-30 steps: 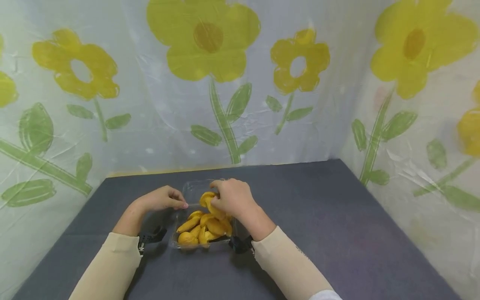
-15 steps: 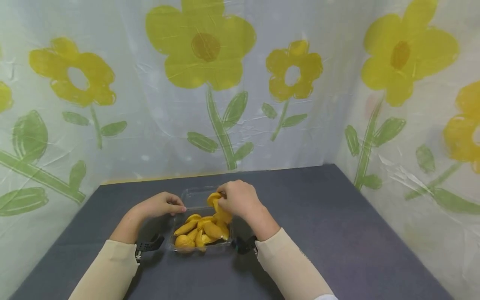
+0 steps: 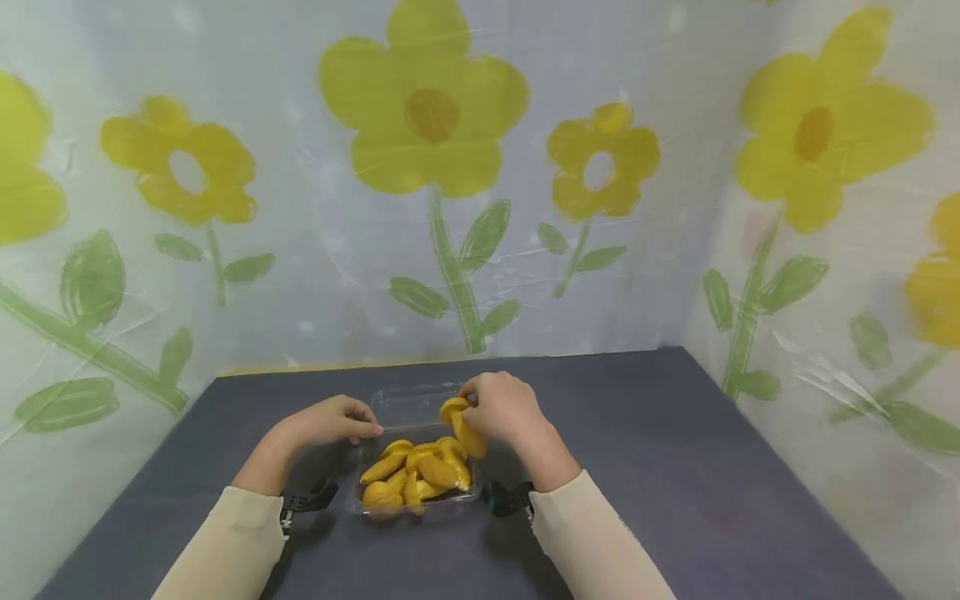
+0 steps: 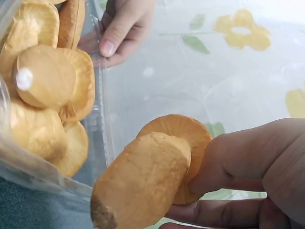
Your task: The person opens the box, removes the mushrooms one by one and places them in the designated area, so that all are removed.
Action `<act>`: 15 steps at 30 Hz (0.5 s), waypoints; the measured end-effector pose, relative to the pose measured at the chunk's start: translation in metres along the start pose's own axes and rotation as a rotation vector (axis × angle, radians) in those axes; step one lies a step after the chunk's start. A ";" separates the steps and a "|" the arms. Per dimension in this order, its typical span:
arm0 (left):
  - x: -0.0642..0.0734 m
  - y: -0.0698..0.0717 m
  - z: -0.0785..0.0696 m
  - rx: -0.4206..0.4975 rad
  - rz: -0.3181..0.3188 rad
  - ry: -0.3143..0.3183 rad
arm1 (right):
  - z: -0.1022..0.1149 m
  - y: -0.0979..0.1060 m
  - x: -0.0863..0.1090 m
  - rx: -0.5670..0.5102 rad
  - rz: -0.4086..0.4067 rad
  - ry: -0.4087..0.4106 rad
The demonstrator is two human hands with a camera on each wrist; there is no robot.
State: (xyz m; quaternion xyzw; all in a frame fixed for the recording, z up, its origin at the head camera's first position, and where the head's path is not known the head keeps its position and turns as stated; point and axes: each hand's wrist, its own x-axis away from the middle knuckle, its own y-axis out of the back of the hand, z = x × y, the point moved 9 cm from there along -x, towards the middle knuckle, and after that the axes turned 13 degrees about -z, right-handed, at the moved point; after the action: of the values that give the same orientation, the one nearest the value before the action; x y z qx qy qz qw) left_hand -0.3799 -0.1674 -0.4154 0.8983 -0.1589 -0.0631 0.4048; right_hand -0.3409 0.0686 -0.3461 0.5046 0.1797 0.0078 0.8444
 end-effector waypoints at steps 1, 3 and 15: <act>0.000 0.001 0.000 0.000 -0.003 0.006 | -0.001 0.001 -0.001 0.000 -0.001 -0.007; 0.000 0.002 0.000 -0.002 -0.001 0.011 | -0.004 0.002 -0.002 0.004 -0.001 -0.020; 0.001 0.000 0.000 0.012 0.004 -0.008 | -0.041 0.006 -0.006 0.112 0.011 -0.162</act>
State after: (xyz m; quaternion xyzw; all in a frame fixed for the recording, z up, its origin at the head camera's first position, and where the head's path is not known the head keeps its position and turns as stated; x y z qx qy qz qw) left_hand -0.3787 -0.1674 -0.4157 0.9001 -0.1627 -0.0651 0.3989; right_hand -0.3579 0.1053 -0.3571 0.5510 0.1081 -0.0385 0.8266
